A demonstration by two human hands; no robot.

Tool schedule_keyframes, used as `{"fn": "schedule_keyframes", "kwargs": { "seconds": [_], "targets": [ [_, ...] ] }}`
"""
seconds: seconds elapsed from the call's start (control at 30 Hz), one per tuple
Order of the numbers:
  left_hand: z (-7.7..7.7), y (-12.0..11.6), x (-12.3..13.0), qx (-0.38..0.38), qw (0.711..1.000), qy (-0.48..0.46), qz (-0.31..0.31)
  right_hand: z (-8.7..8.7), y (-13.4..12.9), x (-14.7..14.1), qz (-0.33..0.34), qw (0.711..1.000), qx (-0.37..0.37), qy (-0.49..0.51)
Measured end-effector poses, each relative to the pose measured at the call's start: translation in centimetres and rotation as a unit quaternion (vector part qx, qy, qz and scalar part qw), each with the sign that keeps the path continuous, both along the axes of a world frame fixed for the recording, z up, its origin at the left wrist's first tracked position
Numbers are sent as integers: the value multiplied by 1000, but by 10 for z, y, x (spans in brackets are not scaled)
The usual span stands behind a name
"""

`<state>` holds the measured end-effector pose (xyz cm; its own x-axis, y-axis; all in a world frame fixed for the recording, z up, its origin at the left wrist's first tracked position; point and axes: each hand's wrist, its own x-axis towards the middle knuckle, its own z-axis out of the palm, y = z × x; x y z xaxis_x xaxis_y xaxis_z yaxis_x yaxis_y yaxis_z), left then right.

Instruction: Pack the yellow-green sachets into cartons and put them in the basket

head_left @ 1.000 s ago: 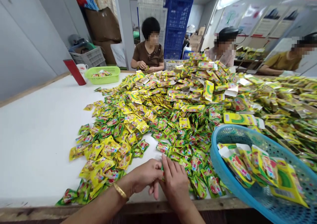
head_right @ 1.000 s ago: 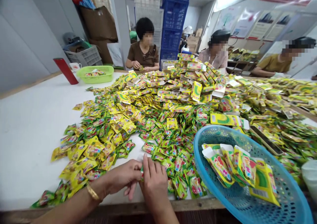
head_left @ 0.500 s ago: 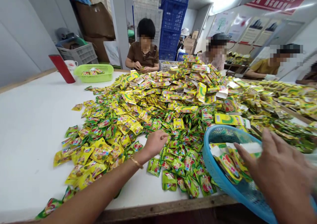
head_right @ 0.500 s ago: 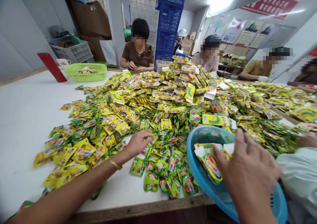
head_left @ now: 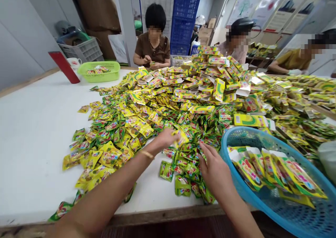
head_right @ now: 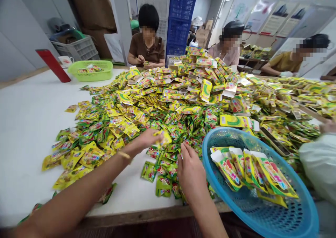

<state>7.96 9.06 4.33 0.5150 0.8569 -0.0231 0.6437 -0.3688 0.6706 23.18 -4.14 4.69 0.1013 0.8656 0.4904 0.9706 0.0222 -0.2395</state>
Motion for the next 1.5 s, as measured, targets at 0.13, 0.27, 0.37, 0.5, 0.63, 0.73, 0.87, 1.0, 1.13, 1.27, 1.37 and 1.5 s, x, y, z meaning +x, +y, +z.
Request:
{"fn": "schedule_keyframes", "kwargs": {
  "seconds": [0.13,0.27,0.37,0.5,0.63,0.73,0.87,1.0,1.13,1.27,1.37,1.5],
  "targets": [
    [-17,-54,-44,-46,994,28,-98,-20,-1,-7,-5,999,-30,9],
    [-22,-83,-45,-15,991,105,-85,-2,18,-16,-21,996,-72,-43],
    [-20,-86,-44,-39,985,138,-91,32,42,-7,-46,983,-139,-114],
    [-20,-90,-53,-26,984,155,-88,79,81,27,-106,963,-177,-173],
    [-20,-102,-58,-37,977,195,-78,93,124,52,-119,955,-189,-195],
    [-22,-107,-59,-72,978,178,-77,90,146,54,-92,952,-212,-202],
    [-25,-100,-69,-97,994,38,-9,96,152,43,-96,955,-227,-167],
    [-25,-81,-84,-168,961,-175,132,91,124,12,-68,961,-245,-106],
    [-21,-69,-97,-212,888,-305,269,39,66,-30,41,950,-309,9],
    [-15,-74,-106,-203,883,-312,286,-13,15,-56,79,941,-326,49],
    [-15,-82,-104,-238,895,-291,240,-24,-3,-72,82,962,-259,-33],
    [-21,-84,-97,-160,922,-263,236,-25,-13,-96,104,955,-258,-106]
  ]
}}
